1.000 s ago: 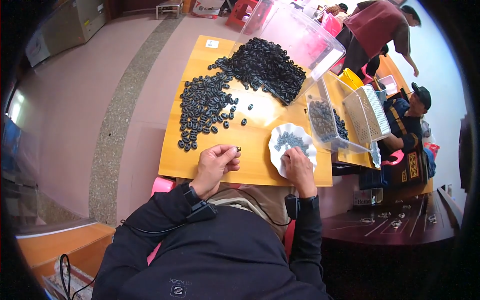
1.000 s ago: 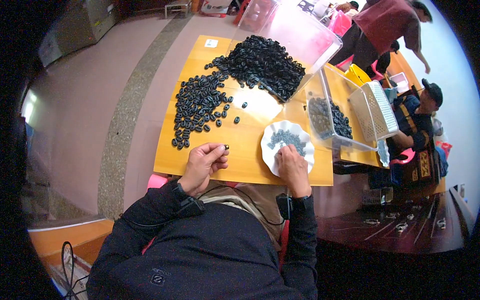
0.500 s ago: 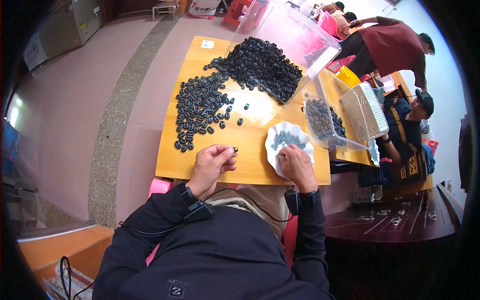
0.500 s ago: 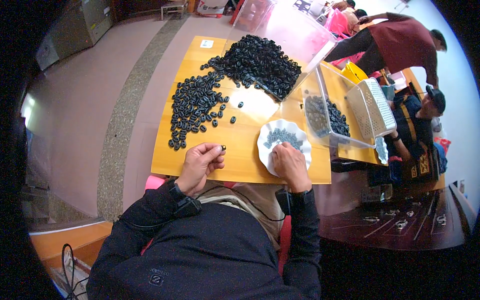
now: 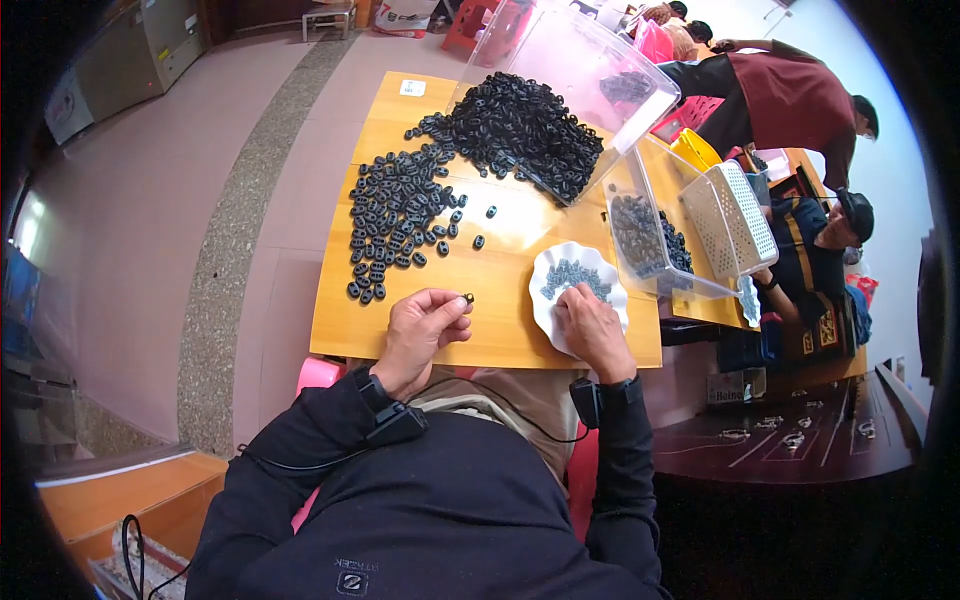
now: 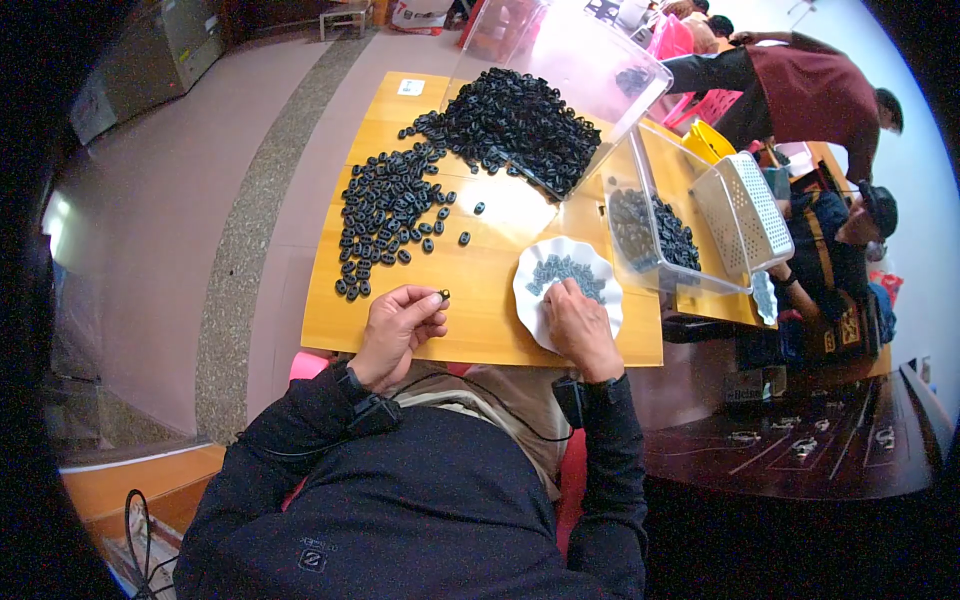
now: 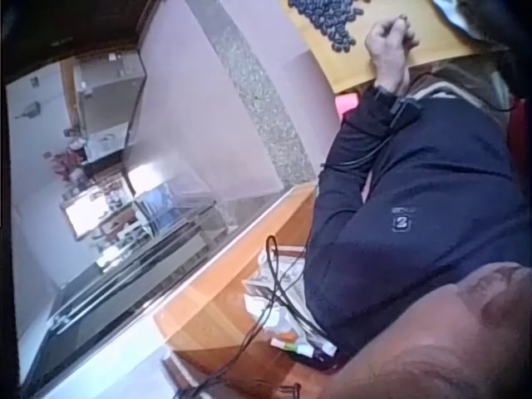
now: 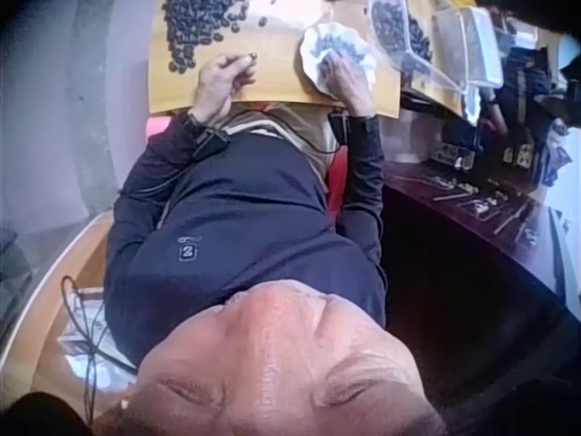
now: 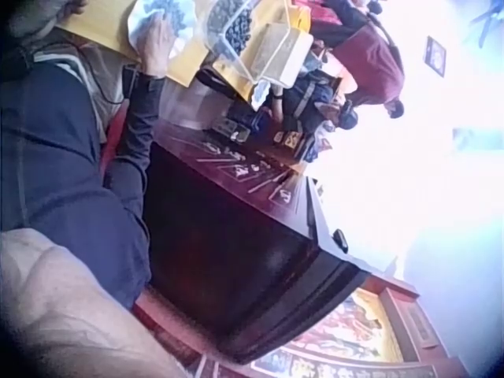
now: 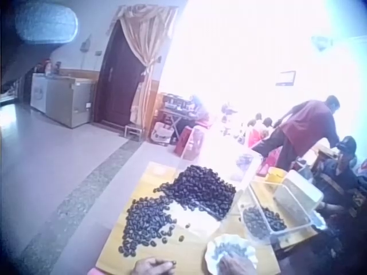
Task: The person assembles cord locks by hand, picking up a spring from a dish and a plastic housing from the table. They insert the spring into the housing, press the components together, and place the completed cord lock back onto the table.
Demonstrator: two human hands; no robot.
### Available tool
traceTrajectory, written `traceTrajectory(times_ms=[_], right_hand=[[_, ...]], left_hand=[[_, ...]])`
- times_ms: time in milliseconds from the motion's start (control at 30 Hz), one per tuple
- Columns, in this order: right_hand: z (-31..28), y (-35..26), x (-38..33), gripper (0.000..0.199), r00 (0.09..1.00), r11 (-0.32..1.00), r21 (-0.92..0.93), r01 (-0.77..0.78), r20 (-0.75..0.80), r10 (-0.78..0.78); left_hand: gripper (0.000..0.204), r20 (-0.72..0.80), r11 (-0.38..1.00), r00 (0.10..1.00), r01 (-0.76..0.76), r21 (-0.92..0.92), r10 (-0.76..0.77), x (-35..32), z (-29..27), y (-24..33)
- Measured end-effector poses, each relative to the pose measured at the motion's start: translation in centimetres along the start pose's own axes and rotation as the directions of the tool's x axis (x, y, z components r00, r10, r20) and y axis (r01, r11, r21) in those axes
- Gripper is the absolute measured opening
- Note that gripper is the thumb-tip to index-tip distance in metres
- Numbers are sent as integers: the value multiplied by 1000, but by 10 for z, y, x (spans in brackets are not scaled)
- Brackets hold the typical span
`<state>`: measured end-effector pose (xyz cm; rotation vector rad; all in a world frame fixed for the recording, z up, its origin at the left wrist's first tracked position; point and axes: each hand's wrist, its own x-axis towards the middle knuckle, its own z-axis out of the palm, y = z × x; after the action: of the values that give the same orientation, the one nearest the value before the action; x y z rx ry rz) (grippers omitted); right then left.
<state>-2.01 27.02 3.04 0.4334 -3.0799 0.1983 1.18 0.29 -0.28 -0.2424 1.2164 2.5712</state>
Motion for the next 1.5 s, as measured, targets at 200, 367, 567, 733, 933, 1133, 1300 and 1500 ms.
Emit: traceTrajectory(times_ms=[200,367,567,733,933,1133,1300,1500], right_hand=[[1,-2,-2,14,1000,999,-33,7,-29,-8],[2,-2,-2,12,998,999,-33,13,-65,-15],[-10,-10,-4,10,994,996,66,57,-93,-51],[-10,-3,0,10,996,997,43,68,-53,-66],[-5,5,3,12,996,995,48,85,-38,-83],[-7,0,-3,17,996,994,102,51,-83,-42],[-8,3,-7,11,985,978,197,69,-172,-35],[-5,9,-9,6,944,948,282,149,-325,-52]], left_hand=[[12,0,999,1000,-1,-39,1,0,-2,-1],[11,4,998,1000,8,-56,-8,2,-2,-1],[11,-4,998,1000,5,-69,-5,1,-2,-1],[9,-11,998,1000,9,-58,-10,1,-2,-1],[7,-31,998,999,18,-62,-20,0,-1,1],[8,-7,1000,1000,5,-28,-5,-2,0,0],[8,9,1000,1000,-4,-23,4,-1,1,0],[7,33,1000,999,18,25,-19,-1,5,1]])
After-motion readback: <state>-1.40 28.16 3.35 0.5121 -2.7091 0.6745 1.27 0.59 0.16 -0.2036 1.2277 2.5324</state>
